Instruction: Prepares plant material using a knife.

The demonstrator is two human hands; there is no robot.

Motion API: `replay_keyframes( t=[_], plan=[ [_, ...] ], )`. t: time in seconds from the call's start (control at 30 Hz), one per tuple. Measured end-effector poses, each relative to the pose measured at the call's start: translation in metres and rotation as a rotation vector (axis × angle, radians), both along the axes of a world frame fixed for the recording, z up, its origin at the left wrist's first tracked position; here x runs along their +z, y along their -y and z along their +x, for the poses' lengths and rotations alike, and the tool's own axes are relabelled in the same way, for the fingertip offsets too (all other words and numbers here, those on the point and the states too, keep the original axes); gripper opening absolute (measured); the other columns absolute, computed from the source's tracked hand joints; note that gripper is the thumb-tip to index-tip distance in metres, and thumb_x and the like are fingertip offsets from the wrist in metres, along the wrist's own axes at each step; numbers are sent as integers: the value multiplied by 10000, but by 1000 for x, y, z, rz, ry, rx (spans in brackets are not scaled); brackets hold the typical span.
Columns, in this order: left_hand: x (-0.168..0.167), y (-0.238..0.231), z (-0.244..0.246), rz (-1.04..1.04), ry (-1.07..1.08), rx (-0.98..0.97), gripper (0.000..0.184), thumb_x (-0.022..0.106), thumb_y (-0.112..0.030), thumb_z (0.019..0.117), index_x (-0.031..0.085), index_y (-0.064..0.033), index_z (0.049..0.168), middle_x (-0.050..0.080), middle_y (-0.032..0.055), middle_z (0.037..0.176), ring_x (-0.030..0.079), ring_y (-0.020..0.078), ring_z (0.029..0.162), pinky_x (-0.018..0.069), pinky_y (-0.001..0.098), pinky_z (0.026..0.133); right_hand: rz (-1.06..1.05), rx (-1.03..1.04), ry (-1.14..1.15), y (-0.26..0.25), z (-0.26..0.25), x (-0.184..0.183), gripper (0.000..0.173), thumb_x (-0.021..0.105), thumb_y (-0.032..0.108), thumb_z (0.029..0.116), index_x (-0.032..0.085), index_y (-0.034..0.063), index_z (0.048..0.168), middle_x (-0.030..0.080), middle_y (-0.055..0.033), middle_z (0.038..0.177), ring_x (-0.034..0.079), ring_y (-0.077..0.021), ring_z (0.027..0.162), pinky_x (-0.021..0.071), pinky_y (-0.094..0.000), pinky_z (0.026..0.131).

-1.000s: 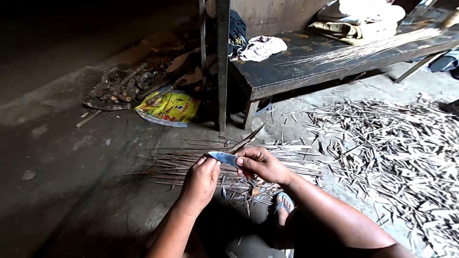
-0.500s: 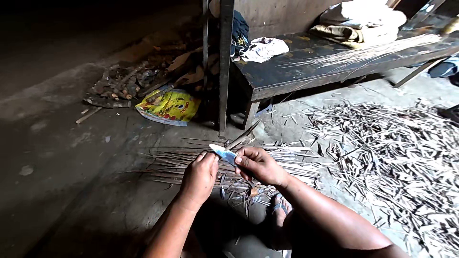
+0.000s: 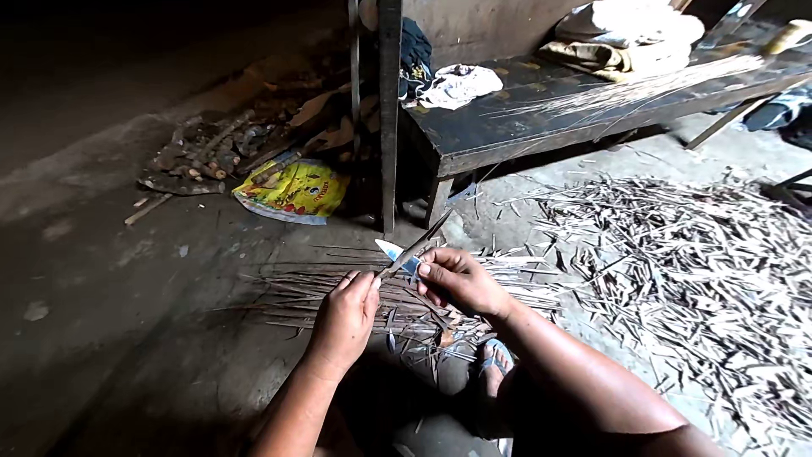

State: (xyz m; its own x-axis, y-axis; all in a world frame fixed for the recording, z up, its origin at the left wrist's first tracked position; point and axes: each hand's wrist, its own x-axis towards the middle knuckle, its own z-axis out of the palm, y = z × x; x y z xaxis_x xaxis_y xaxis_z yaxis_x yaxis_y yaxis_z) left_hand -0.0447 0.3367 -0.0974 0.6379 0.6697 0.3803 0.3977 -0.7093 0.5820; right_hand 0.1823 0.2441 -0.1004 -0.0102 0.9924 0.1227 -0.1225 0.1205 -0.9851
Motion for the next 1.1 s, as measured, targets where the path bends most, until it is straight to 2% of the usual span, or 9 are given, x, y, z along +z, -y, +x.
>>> replay_keyframes(
  t=[0.27, 0.6, 0.77, 0.87, 0.97, 1.03, 1.1],
  plan=[
    [4, -4, -3, -29, -6, 2, 331, 470, -271, 1057, 701, -81, 915, 659, 25, 832, 623, 92, 773, 522, 259, 727, 96, -151, 135, 0, 16, 4, 238, 508, 175, 1076, 644, -20, 1060, 714, -69, 821, 623, -100, 584, 533, -261, 539],
    [2, -7, -5, -11, 13, 2, 315, 474, -245, 1048, 726, -73, 968, 703, 35, 889, 659, 98, 836, 539, 264, 775, 132, -287, 89, 0, 26, 11, 223, 494, 151, 1076, 638, -19, 1053, 713, -95, 817, 628, -116, 579, 547, -272, 556],
    [2, -12, -9, -14, -10, 37, 322, 463, -262, 1046, 705, -85, 928, 670, 24, 836, 634, 100, 774, 527, 280, 715, 155, -483, 4, 2, 39, 18, 215, 493, 213, 1074, 629, 49, 1098, 711, -117, 858, 632, -154, 578, 563, -304, 548],
    [3, -12, -9, -67, -6, 23, 326, 452, -286, 1054, 702, -89, 983, 643, 14, 803, 612, 93, 733, 522, 283, 698, 118, -331, -53, 5, 27, 18, 216, 481, 187, 1080, 600, 44, 1190, 724, -135, 969, 669, -163, 644, 586, -314, 588],
    [6, -12, -9, -219, 48, -50, 332, 452, -271, 1068, 709, -89, 1171, 689, -9, 872, 639, 47, 713, 563, 238, 687, 58, -122, -93, 5, 5, 13, 407, 491, 164, 1070, 480, 31, 1454, 716, -137, 971, 661, -156, 654, 581, -306, 586],
    [7, -12, -8, -326, 103, -109, 309, 461, -250, 1075, 697, -79, 1174, 679, -24, 844, 629, 34, 661, 561, 210, 629, 43, -37, -99, 4, -5, 9, 474, 487, 149, 1075, 414, 0, 1519, 715, -138, 957, 658, -156, 649, 578, -302, 575],
    [9, -12, -8, -421, 135, -170, 283, 454, -221, 1079, 687, -63, 1104, 656, -37, 780, 613, 28, 604, 545, 190, 567, 53, 3, -110, 3, -11, 5, 466, 492, 133, 1076, 422, -25, 1509, 716, -135, 950, 654, -153, 636, 573, -295, 559]
  ],
)
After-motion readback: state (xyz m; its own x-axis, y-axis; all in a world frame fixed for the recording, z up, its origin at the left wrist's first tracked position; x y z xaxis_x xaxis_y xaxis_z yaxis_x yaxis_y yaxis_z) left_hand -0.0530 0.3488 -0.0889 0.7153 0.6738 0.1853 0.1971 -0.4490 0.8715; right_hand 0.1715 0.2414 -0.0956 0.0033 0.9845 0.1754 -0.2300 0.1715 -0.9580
